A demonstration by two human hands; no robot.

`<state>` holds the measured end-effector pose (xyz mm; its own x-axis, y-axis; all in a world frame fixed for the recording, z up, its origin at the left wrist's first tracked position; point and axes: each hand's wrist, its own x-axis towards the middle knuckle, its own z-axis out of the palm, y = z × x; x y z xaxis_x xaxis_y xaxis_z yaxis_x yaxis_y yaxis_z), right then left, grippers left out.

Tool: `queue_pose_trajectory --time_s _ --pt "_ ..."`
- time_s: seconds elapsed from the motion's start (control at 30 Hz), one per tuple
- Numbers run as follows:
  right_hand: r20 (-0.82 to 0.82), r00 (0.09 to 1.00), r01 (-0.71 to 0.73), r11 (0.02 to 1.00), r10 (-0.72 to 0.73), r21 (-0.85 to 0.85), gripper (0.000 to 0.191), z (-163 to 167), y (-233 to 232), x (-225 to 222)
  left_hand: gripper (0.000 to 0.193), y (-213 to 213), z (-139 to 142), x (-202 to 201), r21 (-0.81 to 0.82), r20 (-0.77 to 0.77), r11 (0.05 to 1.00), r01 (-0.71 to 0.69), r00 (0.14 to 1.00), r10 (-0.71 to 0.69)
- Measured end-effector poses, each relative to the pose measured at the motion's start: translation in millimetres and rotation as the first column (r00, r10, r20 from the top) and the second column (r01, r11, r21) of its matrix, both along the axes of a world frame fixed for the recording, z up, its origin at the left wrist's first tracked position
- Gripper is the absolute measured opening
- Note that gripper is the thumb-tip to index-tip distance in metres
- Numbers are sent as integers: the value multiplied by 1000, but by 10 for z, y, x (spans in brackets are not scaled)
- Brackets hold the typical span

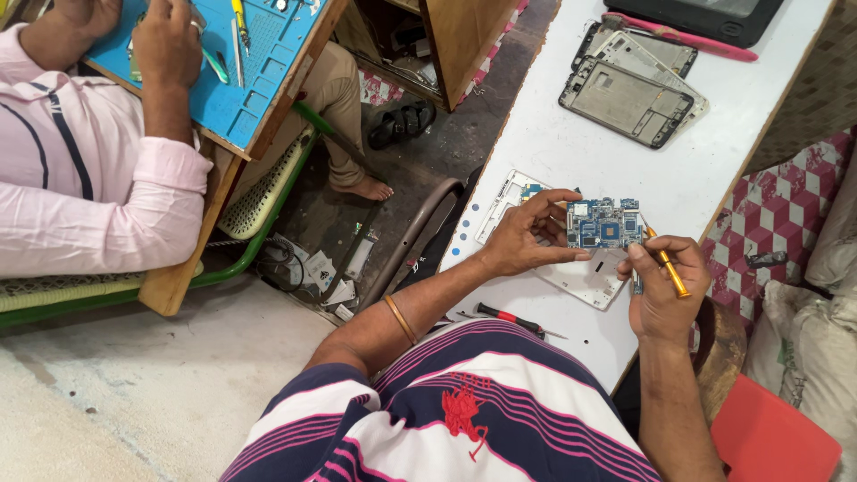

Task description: The person holds a blue circuit board and uses a gold-colored precision tool to probe and adjust small components on its surface. The person rotates the board to access different areas while working at a cluttered electronics repair station.

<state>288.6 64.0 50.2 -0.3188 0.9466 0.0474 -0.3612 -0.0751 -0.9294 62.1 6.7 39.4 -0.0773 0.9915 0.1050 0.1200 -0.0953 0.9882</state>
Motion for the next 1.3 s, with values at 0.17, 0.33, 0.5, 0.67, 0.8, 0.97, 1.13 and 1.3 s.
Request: queue_pose_trajectory --time_s 0.17,0.33,0.5,0.67,0.8,0.97,1.13,1.3 --pt "8 1000 -26 999 26 22 15 1 -14 -12 86 -21 8 6 0 -16 1000 -2 1000 2" --pt "-36 999 23 1000 -23 19 16 -9 -2 11 94 -19 387 -14 130 -156 990 -58 985 78" --pt "-62 996 58 998 -59 -15 17 -113 15 71 47 -87 1276 -17 450 -302 893 3 942 149" --pt "139 987 60 984 -84 169 16 -198 130 88 34 -286 2087 319 853 -490 358 380 819 299" --pt "-35 997 76 997 -76 0 19 -164 32 67 36 -422 2361 743 750 -635 432 501 727 262" --pt "-34 998 55 998 -56 -3 18 -34 6 41 39 -473 2452 1023 611 -759 578 541 609 232" --pt "-43 997 59 998 -60 -17 19 -19 17 24 42 -466 2459 1084 567 -789 627 534 570 229" --pt "-35 998 60 998 -60 -13 19 1 -3 12 45 -415 2383 1107 594 -769 613 520 591 243"
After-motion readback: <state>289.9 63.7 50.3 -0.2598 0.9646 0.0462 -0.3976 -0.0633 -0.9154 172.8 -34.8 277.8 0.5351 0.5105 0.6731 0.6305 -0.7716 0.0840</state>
